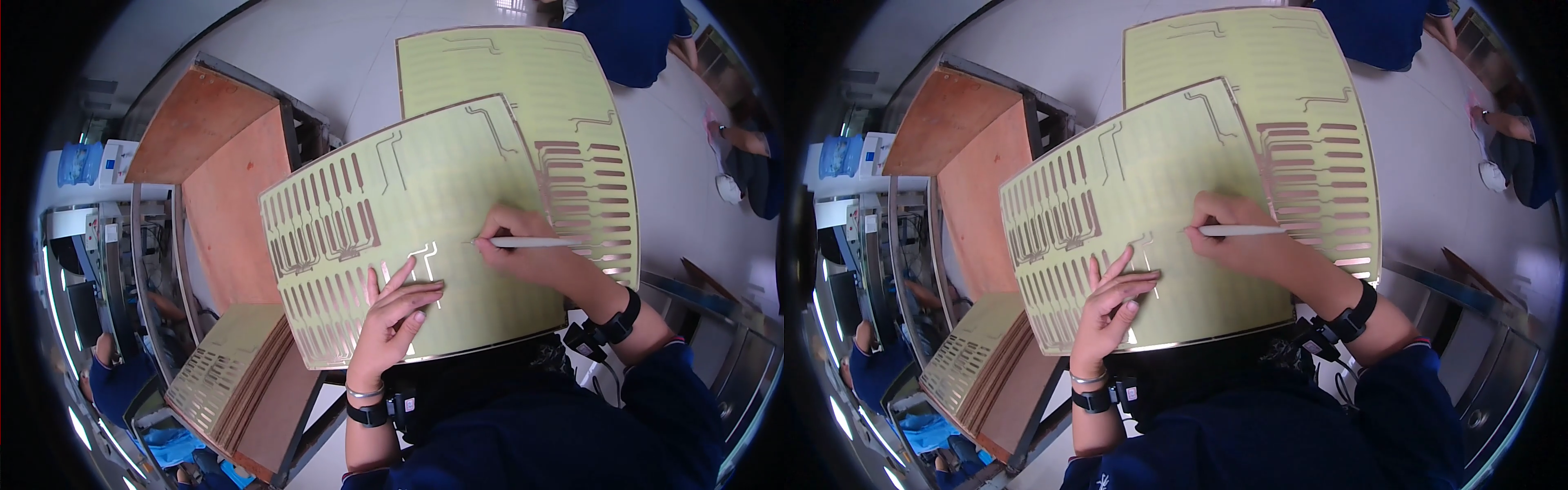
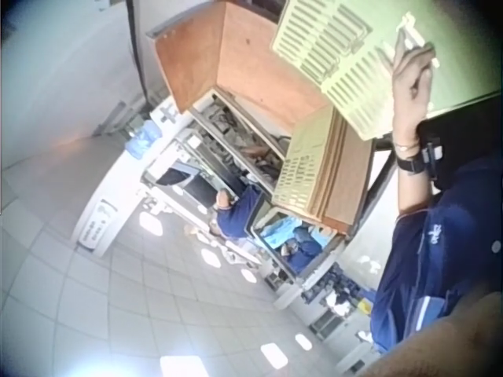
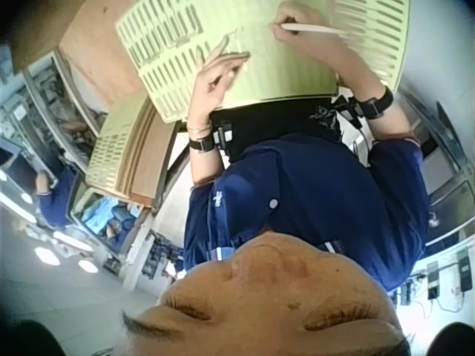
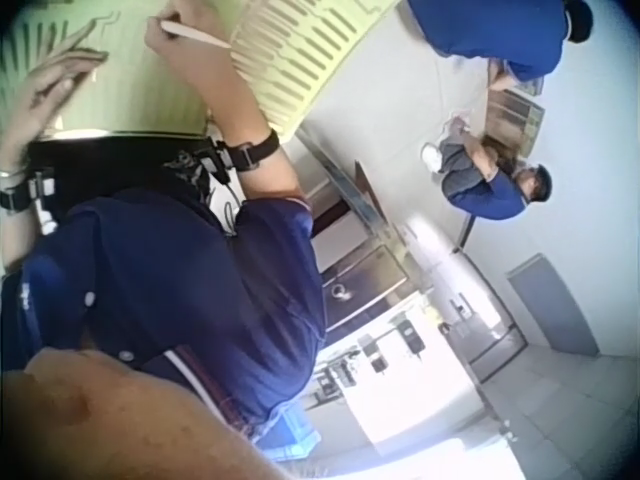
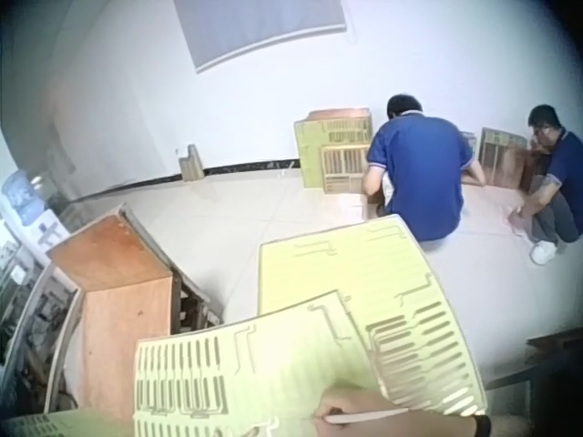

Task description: Marking specific points or paths on gold-colored metal sheets with a white marker.

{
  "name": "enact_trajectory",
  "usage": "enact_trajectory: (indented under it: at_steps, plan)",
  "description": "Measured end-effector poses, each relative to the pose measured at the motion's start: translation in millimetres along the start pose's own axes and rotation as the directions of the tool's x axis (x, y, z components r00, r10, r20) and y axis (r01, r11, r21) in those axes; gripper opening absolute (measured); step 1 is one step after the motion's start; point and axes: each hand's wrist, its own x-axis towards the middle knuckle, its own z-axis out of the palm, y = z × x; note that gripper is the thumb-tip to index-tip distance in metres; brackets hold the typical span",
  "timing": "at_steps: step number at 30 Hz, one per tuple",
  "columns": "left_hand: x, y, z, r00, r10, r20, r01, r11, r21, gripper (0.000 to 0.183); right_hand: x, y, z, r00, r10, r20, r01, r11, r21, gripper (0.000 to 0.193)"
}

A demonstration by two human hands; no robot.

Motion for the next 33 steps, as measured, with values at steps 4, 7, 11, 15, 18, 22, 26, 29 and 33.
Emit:
enact_trajectory:
  at_steps: [4,7,11,15,18,22,26,29,33]
  plan:
    - [-2,0,-2,1.0,-0.009,-0.015,0.008,1.0,-0.029,0.025,-10,7,-22,0.987,0.126,-0.102,-0.106,0.977,0.185,0.011]
    - [-1,0,-1,1.0,0.001,0.002,-0.001,1.0,0.008,0.027,-27,15,-37,0.982,0.158,-0.107,-0.139,0.976,0.166,0.011]
    - [14,19,3,0.985,0.021,0.17,0.027,0.96,-0.278,0.026,-36,15,-40,0.995,0.074,-0.06,-0.069,0.993,0.091,0.013]
    - [41,27,10,0.947,0.134,0.291,-0.086,0.981,-0.172,0.033,-30,8,-42,0.995,0.09,-0.046,-0.09,0.996,0.006,0.014]
    - [58,16,10,0.995,0.102,0.007,-0.098,0.934,0.342,0.047,-30,10,-38,0.994,0.107,-0.037,-0.106,0.994,0.029,0.015]
    - [62,19,14,1.0,-0.005,-0.011,0.009,0.891,0.454,0.059,-32,10,-39,0.996,0.078,-0.04,-0.079,0.996,-0.032,0.016]
    - [62,18,15,1.0,-0.011,0.004,0.008,0.874,0.485,0.068,-31,13,-41,1.0,0.019,-0.004,-0.019,0.996,-0.087,0.016]
    - [62,18,14,1.0,-0.017,0.003,0.013,0.876,0.482,0.069,-31,13,-38,0.995,0.092,-0.042,-0.091,0.995,0.03,0.017]
    - [61,16,15,1.0,-0.014,0.002,0.011,0.878,0.479,0.07,-30,12,-39,0.997,0.066,-0.03,-0.066,0.998,-0.006,0.017]
